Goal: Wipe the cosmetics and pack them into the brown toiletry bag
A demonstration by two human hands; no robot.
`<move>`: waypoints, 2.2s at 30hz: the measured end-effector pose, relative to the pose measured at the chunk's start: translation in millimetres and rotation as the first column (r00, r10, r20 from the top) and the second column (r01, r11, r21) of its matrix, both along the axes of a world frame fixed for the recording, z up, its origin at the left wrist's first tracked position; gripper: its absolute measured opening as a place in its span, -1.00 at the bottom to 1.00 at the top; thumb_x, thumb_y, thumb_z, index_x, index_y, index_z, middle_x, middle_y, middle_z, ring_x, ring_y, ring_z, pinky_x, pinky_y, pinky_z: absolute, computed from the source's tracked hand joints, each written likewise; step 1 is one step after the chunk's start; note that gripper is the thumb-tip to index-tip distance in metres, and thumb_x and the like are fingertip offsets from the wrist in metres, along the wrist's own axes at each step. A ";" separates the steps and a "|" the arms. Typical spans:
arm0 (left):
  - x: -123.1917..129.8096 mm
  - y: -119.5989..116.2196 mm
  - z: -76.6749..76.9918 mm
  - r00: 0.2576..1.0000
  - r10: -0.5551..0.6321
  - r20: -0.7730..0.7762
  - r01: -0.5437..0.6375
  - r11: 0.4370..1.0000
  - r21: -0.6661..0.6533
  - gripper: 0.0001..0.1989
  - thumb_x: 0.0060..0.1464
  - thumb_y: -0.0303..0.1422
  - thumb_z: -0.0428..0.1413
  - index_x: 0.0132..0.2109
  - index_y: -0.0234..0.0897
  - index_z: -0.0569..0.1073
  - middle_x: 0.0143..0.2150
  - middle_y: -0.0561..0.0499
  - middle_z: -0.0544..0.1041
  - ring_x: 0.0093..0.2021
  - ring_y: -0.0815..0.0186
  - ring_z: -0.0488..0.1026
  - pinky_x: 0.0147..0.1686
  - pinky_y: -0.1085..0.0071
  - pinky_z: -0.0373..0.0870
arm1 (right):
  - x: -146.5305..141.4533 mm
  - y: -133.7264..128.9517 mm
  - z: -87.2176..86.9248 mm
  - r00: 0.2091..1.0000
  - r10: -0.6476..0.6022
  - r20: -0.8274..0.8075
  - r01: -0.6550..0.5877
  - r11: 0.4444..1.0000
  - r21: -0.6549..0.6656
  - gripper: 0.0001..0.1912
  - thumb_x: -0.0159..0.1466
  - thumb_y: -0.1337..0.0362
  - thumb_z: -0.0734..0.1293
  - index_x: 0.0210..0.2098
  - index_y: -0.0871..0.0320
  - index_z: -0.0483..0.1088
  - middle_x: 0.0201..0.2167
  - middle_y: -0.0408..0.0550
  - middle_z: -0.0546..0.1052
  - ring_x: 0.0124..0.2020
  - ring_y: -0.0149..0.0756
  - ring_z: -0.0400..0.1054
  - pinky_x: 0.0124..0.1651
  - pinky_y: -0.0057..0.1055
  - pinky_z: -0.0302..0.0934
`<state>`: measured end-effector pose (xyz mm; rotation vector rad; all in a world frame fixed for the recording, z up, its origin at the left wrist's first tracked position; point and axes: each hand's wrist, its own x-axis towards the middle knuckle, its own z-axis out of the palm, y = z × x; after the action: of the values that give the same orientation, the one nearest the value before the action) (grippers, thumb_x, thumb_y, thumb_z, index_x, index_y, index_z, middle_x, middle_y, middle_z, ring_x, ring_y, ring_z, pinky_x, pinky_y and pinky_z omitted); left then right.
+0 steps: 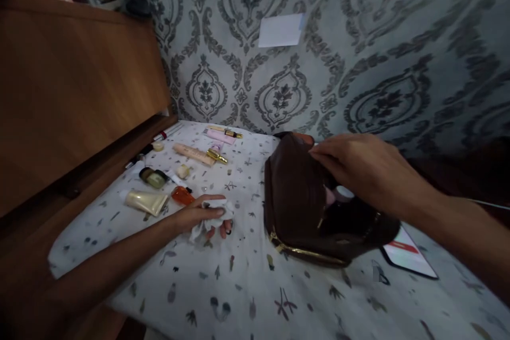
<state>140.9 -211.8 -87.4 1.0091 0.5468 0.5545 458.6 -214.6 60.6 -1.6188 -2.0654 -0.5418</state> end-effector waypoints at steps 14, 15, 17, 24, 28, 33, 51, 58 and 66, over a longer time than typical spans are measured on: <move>-34.2 44.8 46.6 0.563 0.822 0.078 -0.825 0.555 0.110 -0.56 -0.15 -0.17 0.39 -0.18 -0.28 0.45 -0.52 0.19 0.37 -0.69 0.55 0.23 -0.73 0.61 0.15 | -193.3 -15.8 -117.0 0.656 0.263 -0.708 -0.501 0.853 -0.148 -0.64 0.35 0.15 0.21 -0.55 0.13 0.29 -0.58 -0.15 0.40 -0.49 -0.35 0.31 -0.41 -0.45 0.16; -44.3 51.6 52.4 0.515 0.850 0.111 -0.855 0.502 0.127 -0.58 -0.16 -0.19 0.39 -0.19 -0.27 0.45 -0.51 0.20 0.36 -0.69 0.56 0.22 -0.73 0.61 0.14 | -200.8 -9.3 -125.5 0.651 0.263 -0.712 -0.540 0.820 -0.191 -0.72 0.34 0.18 0.20 -0.46 0.14 0.35 -0.46 -0.10 0.48 -0.37 -0.31 0.38 -0.32 -0.43 0.22; -67.1 64.9 61.8 0.426 0.888 0.176 -0.903 0.403 0.151 -0.63 -0.14 -0.21 0.37 -0.22 -0.24 0.45 -0.50 0.21 0.35 -0.67 0.57 0.22 -0.72 0.62 0.13 | -214.7 3.8 -139.1 0.658 0.271 -0.703 -0.577 0.781 -0.238 -0.80 0.33 0.20 0.21 -0.25 0.15 0.42 -0.23 -0.01 0.54 -0.16 -0.23 0.41 -0.12 -0.34 0.28; -139.0 97.6 69.0 0.057 0.922 0.383 -0.979 -0.023 0.201 -0.77 -0.11 -0.30 0.30 -0.31 -0.30 0.46 -0.51 0.16 0.38 -0.68 0.54 0.24 -0.68 0.60 0.16 | -258.1 31.7 -150.3 0.759 0.163 -0.630 -0.499 0.768 -0.402 -0.50 0.34 0.13 0.24 0.22 0.20 0.23 0.13 0.18 0.36 0.16 -0.07 0.26 0.11 -0.16 0.25; -164.1 103.6 65.5 -0.037 0.923 0.383 -0.980 -0.109 0.169 -0.83 -0.05 -0.34 0.23 -0.29 -0.29 0.44 -0.54 0.18 0.38 -0.68 0.53 0.25 -0.69 0.61 0.15 | -279.5 27.0 -144.7 0.841 0.273 -0.466 -0.475 0.785 -0.398 -0.45 0.34 0.14 0.27 0.26 0.24 0.21 0.32 0.26 0.17 0.34 0.04 0.04 0.29 -0.04 0.04; -181.2 108.5 56.3 -0.103 0.927 0.362 -0.975 -0.166 0.147 -0.81 -0.06 -0.29 0.24 -0.34 -0.29 0.43 -0.58 0.19 0.35 -0.68 0.54 0.25 -0.66 0.62 0.17 | -286.2 23.0 -150.9 0.896 0.301 -0.327 -0.427 0.787 -0.446 -0.38 0.34 0.18 0.27 0.33 0.22 0.12 0.38 0.29 0.07 0.36 0.09 0.00 0.27 0.00 0.04; -185.8 119.3 39.2 -0.099 0.936 0.339 -0.976 -0.158 0.152 -0.70 -0.11 -0.20 0.29 -0.28 -0.30 0.48 -0.55 0.17 0.38 -0.64 0.52 0.31 -0.62 0.61 0.19 | -290.5 -1.3 -154.0 0.911 0.368 -0.184 -0.407 0.872 -0.272 -0.69 0.40 0.34 0.14 0.05 0.23 0.39 0.22 0.27 0.32 0.23 0.04 0.14 0.24 0.02 0.04; -176.2 116.9 38.9 -0.073 0.943 0.324 -0.982 -0.124 0.139 -0.73 -0.10 -0.26 0.27 -0.26 -0.29 0.46 -0.54 0.18 0.39 -0.66 0.53 0.28 -0.66 0.61 0.16 | -334.3 -21.0 -148.9 0.839 0.485 -0.248 -0.545 0.746 -0.383 -0.50 0.34 0.21 0.29 0.24 0.14 0.20 0.14 0.14 0.36 0.12 0.00 0.21 0.09 -0.10 0.25; -169.7 115.5 37.7 -0.022 0.952 0.306 -0.988 -0.068 0.140 -0.73 -0.12 -0.27 0.27 -0.26 -0.29 0.47 -0.50 0.16 0.42 -0.66 0.52 0.28 -0.67 0.60 0.20 | -316.4 -2.6 -156.8 0.869 0.486 -0.096 -0.479 0.774 -0.413 -0.55 0.29 0.53 0.17 0.14 0.15 0.28 -0.12 0.05 0.50 -0.08 -0.11 0.32 -0.04 -0.21 0.27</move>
<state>-28.8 -96.3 -49.7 0.6739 1.1220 2.1665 142.2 -217.3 -96.3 -1.1890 -2.6173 0.0909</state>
